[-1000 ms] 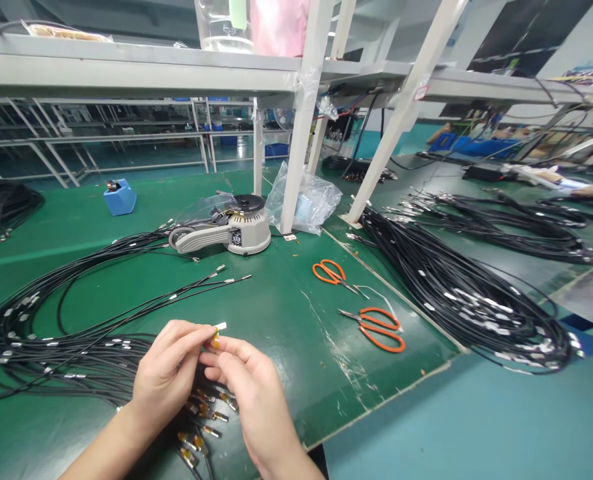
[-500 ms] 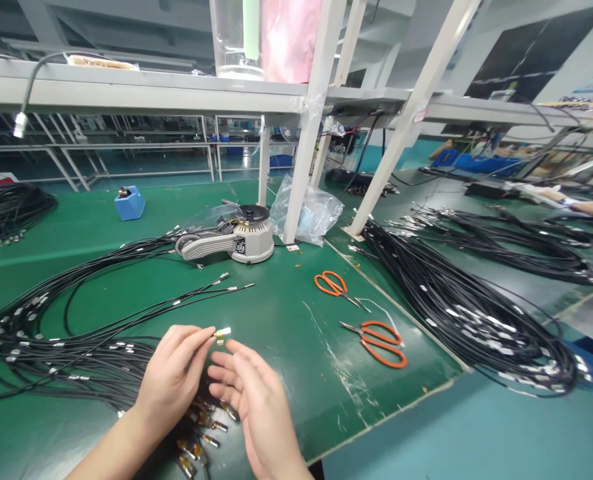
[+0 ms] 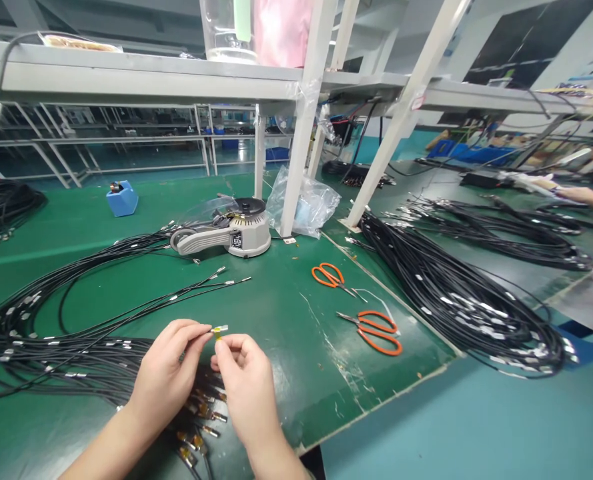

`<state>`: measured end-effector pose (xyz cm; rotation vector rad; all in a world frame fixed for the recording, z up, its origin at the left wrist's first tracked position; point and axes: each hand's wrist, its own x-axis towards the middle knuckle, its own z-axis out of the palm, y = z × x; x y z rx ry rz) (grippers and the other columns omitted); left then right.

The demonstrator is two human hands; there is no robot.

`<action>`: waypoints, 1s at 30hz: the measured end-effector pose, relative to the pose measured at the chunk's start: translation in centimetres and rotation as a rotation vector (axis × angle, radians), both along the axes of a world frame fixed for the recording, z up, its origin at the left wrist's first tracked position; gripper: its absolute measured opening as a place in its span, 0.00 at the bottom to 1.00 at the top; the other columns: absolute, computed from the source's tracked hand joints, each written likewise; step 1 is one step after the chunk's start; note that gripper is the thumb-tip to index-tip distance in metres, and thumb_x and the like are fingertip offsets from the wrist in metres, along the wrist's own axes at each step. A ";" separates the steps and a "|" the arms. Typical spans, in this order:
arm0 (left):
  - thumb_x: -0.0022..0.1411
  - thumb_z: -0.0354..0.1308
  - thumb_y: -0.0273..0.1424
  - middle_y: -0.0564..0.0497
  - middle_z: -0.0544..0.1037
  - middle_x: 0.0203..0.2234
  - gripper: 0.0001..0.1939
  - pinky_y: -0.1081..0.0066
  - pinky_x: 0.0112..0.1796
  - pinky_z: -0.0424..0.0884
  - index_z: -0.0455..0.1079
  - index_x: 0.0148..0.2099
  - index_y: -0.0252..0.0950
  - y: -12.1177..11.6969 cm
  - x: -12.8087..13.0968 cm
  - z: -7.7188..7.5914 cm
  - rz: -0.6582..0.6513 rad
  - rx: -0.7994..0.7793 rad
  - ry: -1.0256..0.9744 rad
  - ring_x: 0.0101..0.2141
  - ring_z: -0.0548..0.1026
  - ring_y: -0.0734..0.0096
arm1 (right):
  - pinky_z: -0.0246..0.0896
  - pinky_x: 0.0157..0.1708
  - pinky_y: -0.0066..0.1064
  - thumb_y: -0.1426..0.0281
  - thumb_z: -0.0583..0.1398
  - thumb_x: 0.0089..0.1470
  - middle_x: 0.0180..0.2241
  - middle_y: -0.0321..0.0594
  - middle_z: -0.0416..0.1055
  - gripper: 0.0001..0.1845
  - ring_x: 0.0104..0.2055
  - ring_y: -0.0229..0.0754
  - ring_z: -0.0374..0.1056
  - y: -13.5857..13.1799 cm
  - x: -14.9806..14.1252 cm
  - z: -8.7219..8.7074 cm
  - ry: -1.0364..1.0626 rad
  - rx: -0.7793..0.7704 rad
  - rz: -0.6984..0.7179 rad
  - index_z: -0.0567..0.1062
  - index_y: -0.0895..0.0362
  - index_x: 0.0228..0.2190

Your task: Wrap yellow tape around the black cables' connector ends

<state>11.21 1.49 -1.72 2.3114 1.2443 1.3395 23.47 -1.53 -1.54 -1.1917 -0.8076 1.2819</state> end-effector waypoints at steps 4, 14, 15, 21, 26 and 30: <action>0.65 0.49 0.25 0.51 0.72 0.30 0.08 0.72 0.36 0.67 0.68 0.37 0.36 -0.2 0.0 0.6 -0.018 -0.176 -0.050 0.33 0.71 0.71 | 0.64 0.32 0.28 0.64 0.62 0.50 0.25 0.36 0.72 0.11 0.28 0.38 0.68 -0.1 -0.1 0.3 -0.101 0.051 -0.013 0.74 0.60 0.27; 0.64 0.49 0.33 0.54 0.71 0.26 0.10 0.72 0.33 0.63 0.68 0.31 0.38 -0.5 0.0 1.3 0.039 -0.494 -0.122 0.29 0.69 0.71 | 0.64 0.32 0.31 0.66 0.59 0.50 0.26 0.39 0.72 0.08 0.30 0.41 0.68 0.0 -0.3 0.5 -0.212 0.083 -0.032 0.73 0.59 0.27; 0.64 0.49 0.33 0.54 0.70 0.25 0.11 0.72 0.32 0.63 0.68 0.31 0.38 -0.5 0.0 1.4 0.043 -0.520 -0.129 0.29 0.68 0.71 | 0.64 0.32 0.31 0.66 0.59 0.50 0.26 0.40 0.72 0.08 0.29 0.41 0.68 0.0 -0.3 0.5 -0.224 0.086 -0.032 0.73 0.59 0.27; 0.62 0.49 0.37 0.55 0.67 0.22 0.13 0.72 0.29 0.60 0.68 0.29 0.37 -0.5 0.1 1.6 0.052 -0.626 -0.183 0.26 0.65 0.71 | 0.65 0.31 0.31 0.67 0.59 0.51 0.27 0.41 0.74 0.08 0.30 0.42 0.69 0.0 -0.4 0.6 -0.266 0.124 -0.036 0.73 0.58 0.26; 0.60 0.51 0.39 0.56 0.66 0.21 0.13 0.72 0.27 0.59 0.67 0.29 0.37 -0.4 0.1 1.7 0.050 -0.705 -0.273 0.25 0.64 0.71 | 0.65 0.32 0.31 0.67 0.59 0.51 0.29 0.42 0.75 0.08 0.31 0.42 0.70 0.1 -0.3 0.6 -0.283 0.121 -0.032 0.73 0.58 0.26; 0.57 0.53 0.40 0.57 0.64 0.18 0.13 0.73 0.25 0.58 0.66 0.28 0.36 -0.2 0.1 1.6 -0.006 -0.813 -0.385 0.21 0.62 0.74 | 0.65 0.33 0.32 0.66 0.59 0.52 0.30 0.43 0.76 0.08 0.32 0.43 0.71 0.1 -0.2 0.3 -0.299 0.128 -0.022 0.73 0.58 0.27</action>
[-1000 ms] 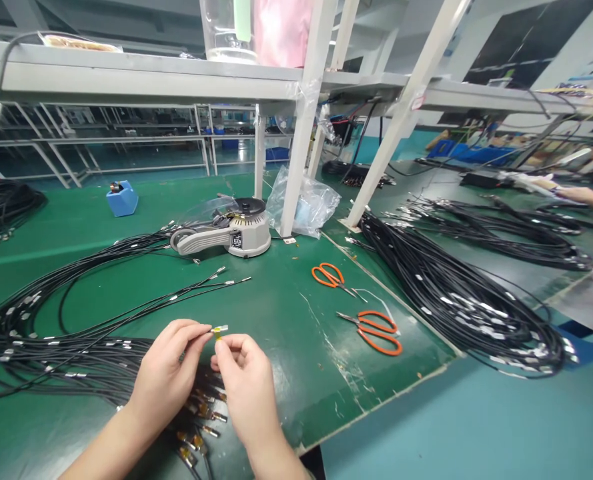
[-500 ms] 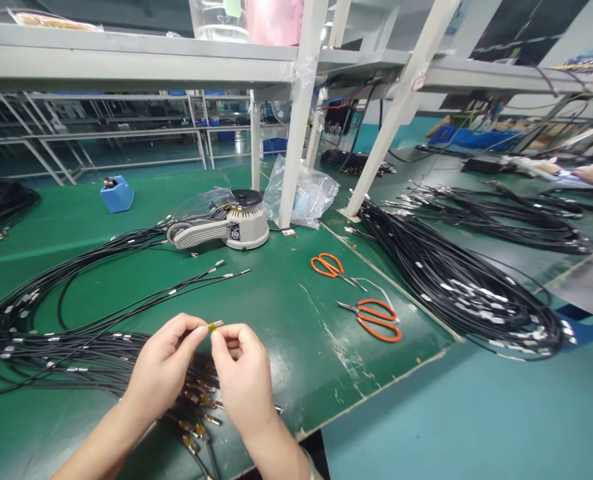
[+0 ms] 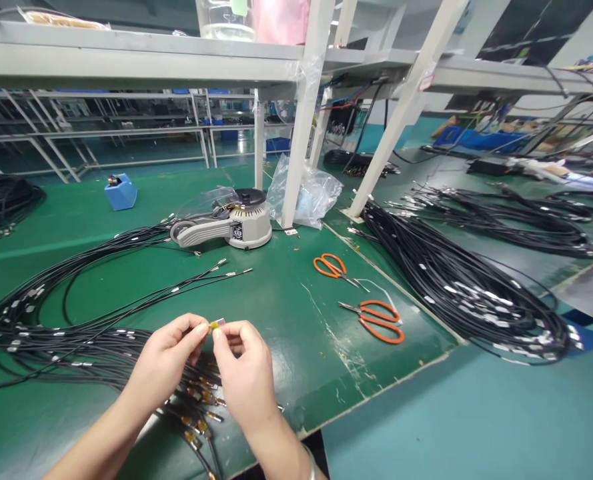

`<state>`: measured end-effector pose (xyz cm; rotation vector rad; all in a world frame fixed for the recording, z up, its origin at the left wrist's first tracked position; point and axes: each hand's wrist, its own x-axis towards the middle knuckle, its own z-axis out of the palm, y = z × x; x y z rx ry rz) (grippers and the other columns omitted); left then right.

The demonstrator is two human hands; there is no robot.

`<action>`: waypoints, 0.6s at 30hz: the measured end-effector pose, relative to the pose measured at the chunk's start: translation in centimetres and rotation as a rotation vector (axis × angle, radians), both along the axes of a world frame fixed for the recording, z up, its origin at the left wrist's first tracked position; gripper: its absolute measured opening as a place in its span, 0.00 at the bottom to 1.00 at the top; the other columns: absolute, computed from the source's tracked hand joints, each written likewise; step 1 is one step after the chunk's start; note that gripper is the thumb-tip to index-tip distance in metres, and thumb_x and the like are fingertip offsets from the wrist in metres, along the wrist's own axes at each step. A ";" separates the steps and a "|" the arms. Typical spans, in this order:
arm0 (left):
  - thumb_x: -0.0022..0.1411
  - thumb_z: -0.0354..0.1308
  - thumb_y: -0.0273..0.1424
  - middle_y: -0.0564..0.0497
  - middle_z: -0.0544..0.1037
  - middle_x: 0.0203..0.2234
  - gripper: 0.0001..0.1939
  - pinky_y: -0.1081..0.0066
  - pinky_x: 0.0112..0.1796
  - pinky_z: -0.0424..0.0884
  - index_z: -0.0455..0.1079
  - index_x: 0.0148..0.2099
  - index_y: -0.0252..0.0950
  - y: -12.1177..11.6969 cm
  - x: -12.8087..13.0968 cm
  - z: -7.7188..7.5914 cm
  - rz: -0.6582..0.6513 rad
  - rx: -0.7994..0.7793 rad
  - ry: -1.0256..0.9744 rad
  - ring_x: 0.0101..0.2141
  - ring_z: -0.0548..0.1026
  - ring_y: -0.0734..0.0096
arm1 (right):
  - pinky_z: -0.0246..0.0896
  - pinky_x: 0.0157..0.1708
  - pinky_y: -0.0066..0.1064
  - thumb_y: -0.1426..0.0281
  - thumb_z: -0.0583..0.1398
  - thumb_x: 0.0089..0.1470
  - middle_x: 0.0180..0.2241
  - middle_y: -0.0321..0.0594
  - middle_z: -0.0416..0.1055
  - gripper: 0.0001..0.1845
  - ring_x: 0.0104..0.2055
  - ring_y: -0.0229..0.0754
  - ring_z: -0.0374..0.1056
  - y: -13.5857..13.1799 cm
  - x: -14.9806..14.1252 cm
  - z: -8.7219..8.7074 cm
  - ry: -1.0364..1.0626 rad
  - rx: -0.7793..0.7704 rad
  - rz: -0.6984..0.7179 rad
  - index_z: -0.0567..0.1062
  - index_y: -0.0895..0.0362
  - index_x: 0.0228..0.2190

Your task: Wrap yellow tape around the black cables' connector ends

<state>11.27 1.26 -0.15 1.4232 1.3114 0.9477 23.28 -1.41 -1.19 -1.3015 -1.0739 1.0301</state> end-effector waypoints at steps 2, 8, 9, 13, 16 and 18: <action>0.56 0.54 0.41 0.58 0.63 0.17 0.14 0.74 0.23 0.58 0.66 0.28 0.35 0.2 -0.1 -0.1 -0.036 -0.061 -0.087 0.20 0.61 0.76 | 0.66 0.33 0.32 0.66 0.59 0.52 0.31 0.44 0.76 0.07 0.32 0.43 0.71 0.0 0.1 -0.2 -0.009 0.014 0.005 0.73 0.57 0.27; 0.52 0.58 0.42 0.59 0.62 0.15 0.16 0.77 0.20 0.55 0.65 0.25 0.34 1.0 -0.8 0.2 -0.183 -0.205 -0.277 0.17 0.58 0.80 | 0.66 0.35 0.32 0.68 0.59 0.53 0.31 0.42 0.74 0.06 0.33 0.42 0.70 0.2 0.2 -0.5 -0.067 0.120 0.035 0.72 0.56 0.27; 0.52 0.58 0.42 0.59 0.62 0.15 0.16 0.77 0.19 0.54 0.65 0.25 0.34 1.2 -0.9 0.3 -0.209 -0.227 -0.287 0.16 0.57 0.81 | 0.66 0.35 0.32 0.68 0.59 0.53 0.31 0.41 0.73 0.06 0.33 0.42 0.70 0.2 0.3 -0.6 -0.080 0.139 0.034 0.72 0.56 0.27; 0.52 0.59 0.42 0.60 0.60 0.14 0.17 0.77 0.19 0.52 0.65 0.25 0.33 1.4 -1.6 0.9 -0.332 -0.273 -0.298 0.16 0.56 0.82 | 0.65 0.36 0.31 0.69 0.59 0.54 0.30 0.39 0.72 0.05 0.33 0.41 0.69 0.1 0.4 -0.8 -0.137 0.196 0.034 0.72 0.56 0.27; 0.51 0.60 0.42 0.59 0.60 0.14 0.17 0.77 0.20 0.51 0.65 0.24 0.33 1.5 -2.0 1.0 -0.388 -0.276 -0.310 0.16 0.56 0.82 | 0.65 0.35 0.31 0.69 0.59 0.54 0.29 0.38 0.71 0.05 0.32 0.40 0.69 -0.1 0.5 -0.8 -0.158 0.207 0.061 0.72 0.56 0.27; 0.51 0.61 0.42 0.59 0.60 0.14 0.17 0.77 0.20 0.51 0.66 0.24 0.33 1.6 -2.3 1.0 -0.420 -0.278 -0.315 0.16 0.56 0.81 | 0.65 0.34 0.30 0.69 0.59 0.53 0.29 0.38 0.71 0.05 0.32 0.40 0.68 -0.1 0.6 -0.7 -0.164 0.207 0.082 0.72 0.56 0.26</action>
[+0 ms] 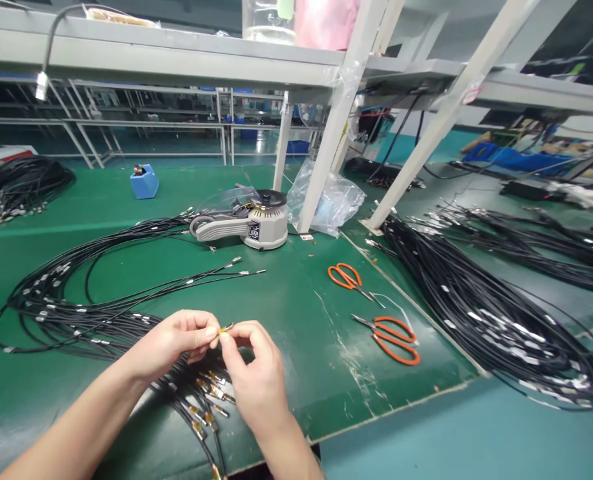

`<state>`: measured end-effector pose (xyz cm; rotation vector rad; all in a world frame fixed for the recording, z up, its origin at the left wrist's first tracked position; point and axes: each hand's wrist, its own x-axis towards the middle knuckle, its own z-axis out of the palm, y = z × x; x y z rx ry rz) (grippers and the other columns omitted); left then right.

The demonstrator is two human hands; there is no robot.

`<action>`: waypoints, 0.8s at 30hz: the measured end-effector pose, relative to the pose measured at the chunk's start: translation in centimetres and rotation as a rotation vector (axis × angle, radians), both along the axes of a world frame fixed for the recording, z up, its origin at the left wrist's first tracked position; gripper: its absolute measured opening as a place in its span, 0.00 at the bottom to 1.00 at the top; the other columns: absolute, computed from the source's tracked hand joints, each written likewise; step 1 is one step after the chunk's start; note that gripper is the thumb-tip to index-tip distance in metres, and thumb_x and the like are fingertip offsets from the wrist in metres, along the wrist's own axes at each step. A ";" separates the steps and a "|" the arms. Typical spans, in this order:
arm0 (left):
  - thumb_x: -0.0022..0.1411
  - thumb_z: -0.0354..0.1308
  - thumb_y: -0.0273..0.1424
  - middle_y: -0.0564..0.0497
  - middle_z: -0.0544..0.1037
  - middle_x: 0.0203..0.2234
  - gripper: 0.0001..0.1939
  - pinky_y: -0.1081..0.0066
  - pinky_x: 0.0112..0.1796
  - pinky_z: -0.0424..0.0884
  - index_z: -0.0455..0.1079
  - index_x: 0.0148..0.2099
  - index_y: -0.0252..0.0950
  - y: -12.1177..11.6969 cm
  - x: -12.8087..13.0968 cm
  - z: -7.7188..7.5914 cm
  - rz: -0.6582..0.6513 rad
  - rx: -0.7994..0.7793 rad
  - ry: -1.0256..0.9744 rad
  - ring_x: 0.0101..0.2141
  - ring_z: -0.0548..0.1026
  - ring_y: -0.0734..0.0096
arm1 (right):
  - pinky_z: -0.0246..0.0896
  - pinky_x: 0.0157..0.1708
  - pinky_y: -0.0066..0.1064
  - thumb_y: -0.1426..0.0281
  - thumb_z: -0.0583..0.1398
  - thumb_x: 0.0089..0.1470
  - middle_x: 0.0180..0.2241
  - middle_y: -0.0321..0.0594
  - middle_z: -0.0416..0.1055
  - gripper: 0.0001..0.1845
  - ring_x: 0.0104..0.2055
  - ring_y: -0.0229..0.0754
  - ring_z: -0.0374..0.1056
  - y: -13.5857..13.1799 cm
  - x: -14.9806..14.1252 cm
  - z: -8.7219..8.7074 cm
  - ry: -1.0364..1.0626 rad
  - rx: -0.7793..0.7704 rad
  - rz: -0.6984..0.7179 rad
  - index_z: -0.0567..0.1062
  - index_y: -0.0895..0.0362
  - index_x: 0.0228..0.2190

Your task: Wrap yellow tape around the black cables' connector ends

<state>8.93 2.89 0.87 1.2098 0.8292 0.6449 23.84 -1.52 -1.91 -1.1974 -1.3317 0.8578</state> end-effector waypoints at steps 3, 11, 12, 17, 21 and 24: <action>0.52 0.60 0.42 0.59 0.61 0.14 0.17 0.77 0.20 0.52 0.68 0.25 0.33 0.1 -0.4 0.0 -0.068 -0.011 -0.013 0.17 0.57 0.81 | 0.66 0.34 0.30 0.69 0.60 0.52 0.29 0.38 0.71 0.04 0.32 0.40 0.69 0.0 0.2 0.1 0.010 0.004 0.013 0.72 0.56 0.27; 0.49 0.62 0.43 0.57 0.64 0.15 0.17 0.76 0.20 0.53 0.68 0.24 0.33 0.2 -1.2 0.3 -0.226 -0.064 -0.011 0.16 0.57 0.81 | 0.66 0.35 0.33 0.72 0.61 0.52 0.29 0.38 0.72 0.03 0.33 0.42 0.68 0.5 1.7 0.9 -0.112 0.215 0.254 0.76 0.52 0.29; 0.49 0.62 0.44 0.57 0.64 0.15 0.17 0.76 0.20 0.53 0.68 0.24 0.33 0.2 -1.2 0.4 -0.240 -0.066 -0.006 0.16 0.57 0.81 | 0.66 0.34 0.34 0.72 0.61 0.52 0.28 0.38 0.72 0.04 0.32 0.42 0.68 0.6 1.8 0.9 -0.125 0.237 0.270 0.76 0.52 0.29; 0.56 0.57 0.37 0.56 0.67 0.20 0.12 0.75 0.25 0.58 0.68 0.27 0.35 -0.4 -0.3 0.9 -0.108 0.181 0.146 0.22 0.62 0.77 | 0.67 0.39 0.35 0.71 0.62 0.52 0.32 0.39 0.74 0.04 0.36 0.42 0.70 0.6 2.8 0.6 -0.033 0.143 0.232 0.78 0.52 0.32; 0.62 0.52 0.29 0.53 0.71 0.27 0.08 0.72 0.34 0.64 0.70 0.32 0.37 -1.1 1.0 0.4 0.106 0.768 0.369 0.31 0.68 0.72 | 0.67 0.38 0.33 0.69 0.62 0.52 0.34 0.39 0.74 0.06 0.36 0.41 0.71 0.1 4.0 0.7 0.093 -0.028 0.183 0.77 0.53 0.35; 0.64 0.51 0.27 0.52 0.73 0.28 0.08 0.71 0.34 0.66 0.71 0.36 0.38 -1.2 1.3 -0.4 0.092 1.018 0.395 0.32 0.69 0.71 | 0.67 0.38 0.33 0.69 0.63 0.51 0.30 0.39 0.74 0.03 0.35 0.42 0.70 -0.2 4.5 0.6 0.004 0.021 0.122 0.77 0.54 0.27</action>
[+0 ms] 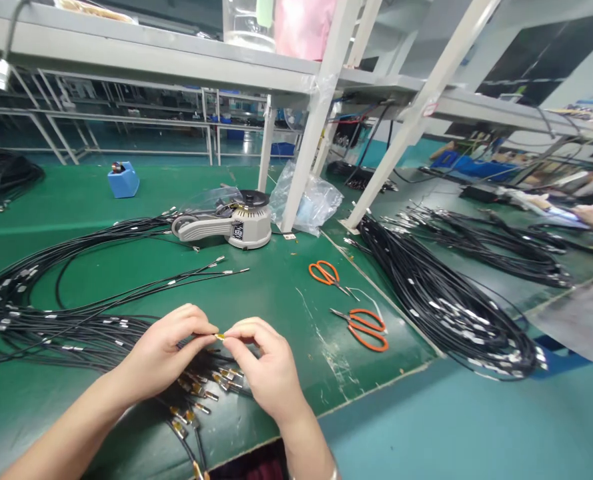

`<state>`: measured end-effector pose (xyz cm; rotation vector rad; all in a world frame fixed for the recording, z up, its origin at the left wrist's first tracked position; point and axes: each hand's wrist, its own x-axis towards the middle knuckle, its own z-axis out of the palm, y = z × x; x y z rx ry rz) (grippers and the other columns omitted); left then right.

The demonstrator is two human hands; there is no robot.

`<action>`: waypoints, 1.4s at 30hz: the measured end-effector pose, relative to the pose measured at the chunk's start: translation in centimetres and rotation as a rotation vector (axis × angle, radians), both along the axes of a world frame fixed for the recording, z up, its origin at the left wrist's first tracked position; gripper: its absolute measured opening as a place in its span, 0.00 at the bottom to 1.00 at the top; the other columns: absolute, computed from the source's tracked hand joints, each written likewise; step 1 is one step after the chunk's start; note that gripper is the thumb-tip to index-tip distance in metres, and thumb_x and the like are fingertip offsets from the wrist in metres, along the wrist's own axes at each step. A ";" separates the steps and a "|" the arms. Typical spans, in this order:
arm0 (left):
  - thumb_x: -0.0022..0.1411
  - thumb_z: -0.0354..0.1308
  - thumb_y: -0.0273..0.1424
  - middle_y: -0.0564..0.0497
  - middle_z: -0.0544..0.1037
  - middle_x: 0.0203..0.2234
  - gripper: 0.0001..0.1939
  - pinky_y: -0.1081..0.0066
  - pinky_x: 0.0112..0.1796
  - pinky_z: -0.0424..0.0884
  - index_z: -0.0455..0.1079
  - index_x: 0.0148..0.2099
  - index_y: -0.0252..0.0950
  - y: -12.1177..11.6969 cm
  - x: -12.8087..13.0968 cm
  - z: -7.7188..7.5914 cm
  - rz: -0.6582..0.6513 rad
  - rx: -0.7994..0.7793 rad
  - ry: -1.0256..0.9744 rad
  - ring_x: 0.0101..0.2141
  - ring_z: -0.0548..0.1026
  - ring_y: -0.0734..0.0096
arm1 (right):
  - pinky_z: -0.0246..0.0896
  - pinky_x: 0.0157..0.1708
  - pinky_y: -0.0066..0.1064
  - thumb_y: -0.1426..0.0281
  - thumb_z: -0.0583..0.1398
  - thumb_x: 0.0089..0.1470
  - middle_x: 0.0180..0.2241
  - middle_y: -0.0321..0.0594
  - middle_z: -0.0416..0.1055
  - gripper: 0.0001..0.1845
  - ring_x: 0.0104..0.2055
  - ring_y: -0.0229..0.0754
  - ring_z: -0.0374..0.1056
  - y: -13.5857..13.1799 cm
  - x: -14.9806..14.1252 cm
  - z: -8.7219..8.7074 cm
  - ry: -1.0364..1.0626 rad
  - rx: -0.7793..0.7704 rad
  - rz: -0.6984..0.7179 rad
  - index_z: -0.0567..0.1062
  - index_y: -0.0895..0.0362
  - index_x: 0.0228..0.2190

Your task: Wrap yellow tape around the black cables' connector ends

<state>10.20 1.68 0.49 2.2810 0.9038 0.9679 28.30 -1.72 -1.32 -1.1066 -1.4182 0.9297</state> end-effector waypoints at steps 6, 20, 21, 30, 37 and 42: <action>0.64 0.50 0.25 0.51 0.73 0.28 0.08 0.71 0.33 0.68 0.71 0.39 0.37 0.3 -0.2 -0.6 -0.031 0.131 0.020 0.32 0.70 0.72 | 0.69 0.36 0.33 0.70 0.64 0.49 0.30 0.39 0.75 0.04 0.33 0.41 0.71 -0.2 -0.3 -1.1 0.138 -0.029 -0.049 0.76 0.54 0.30; 0.65 0.47 0.22 0.47 0.73 0.29 0.10 0.69 0.31 0.66 0.69 0.42 0.33 0.0 1.4 -2.8 0.030 0.314 0.139 0.30 0.68 0.68 | 0.67 0.34 0.30 0.69 0.63 0.50 0.29 0.37 0.74 0.03 0.32 0.41 0.71 0.1 0.1 -2.0 0.077 -0.126 -0.059 0.76 0.55 0.28; 0.64 0.46 0.22 0.47 0.73 0.28 0.10 0.68 0.31 0.66 0.69 0.41 0.33 -0.1 1.6 -2.9 0.024 0.305 0.155 0.30 0.68 0.68 | 0.67 0.35 0.30 0.69 0.63 0.51 0.29 0.38 0.74 0.02 0.32 0.41 0.71 0.0 0.4 -2.1 0.006 -0.093 -0.033 0.76 0.55 0.28; 0.65 0.43 0.26 0.49 0.70 0.23 0.14 0.69 0.27 0.63 0.67 0.30 0.35 -0.7 2.3 -3.8 0.060 0.266 0.304 0.25 0.67 0.68 | 0.65 0.33 0.26 0.71 0.60 0.51 0.27 0.37 0.74 0.04 0.30 0.41 0.71 0.3 1.3 -3.7 -0.222 -0.011 -0.071 0.76 0.54 0.29; 0.66 0.47 0.29 0.51 0.74 0.29 0.12 0.69 0.38 0.66 0.70 0.34 0.37 5.5 2.9 -2.6 0.228 0.150 0.372 0.33 0.71 0.70 | 0.60 0.25 0.23 0.70 0.59 0.49 0.18 0.33 0.72 0.08 0.22 0.36 0.66 1.5 3.9 -2.3 -0.198 -0.299 0.092 0.76 0.56 0.22; 0.60 0.51 0.23 0.43 0.73 0.36 0.09 0.59 0.42 0.65 0.71 0.40 0.33 11.7 6.4 -4.3 0.460 0.186 0.436 0.40 0.68 0.58 | 0.60 0.26 0.24 0.68 0.65 0.45 0.21 0.35 0.73 0.08 0.23 0.34 0.64 9.5 5.7 3.1 0.254 -0.322 -0.206 0.77 0.60 0.22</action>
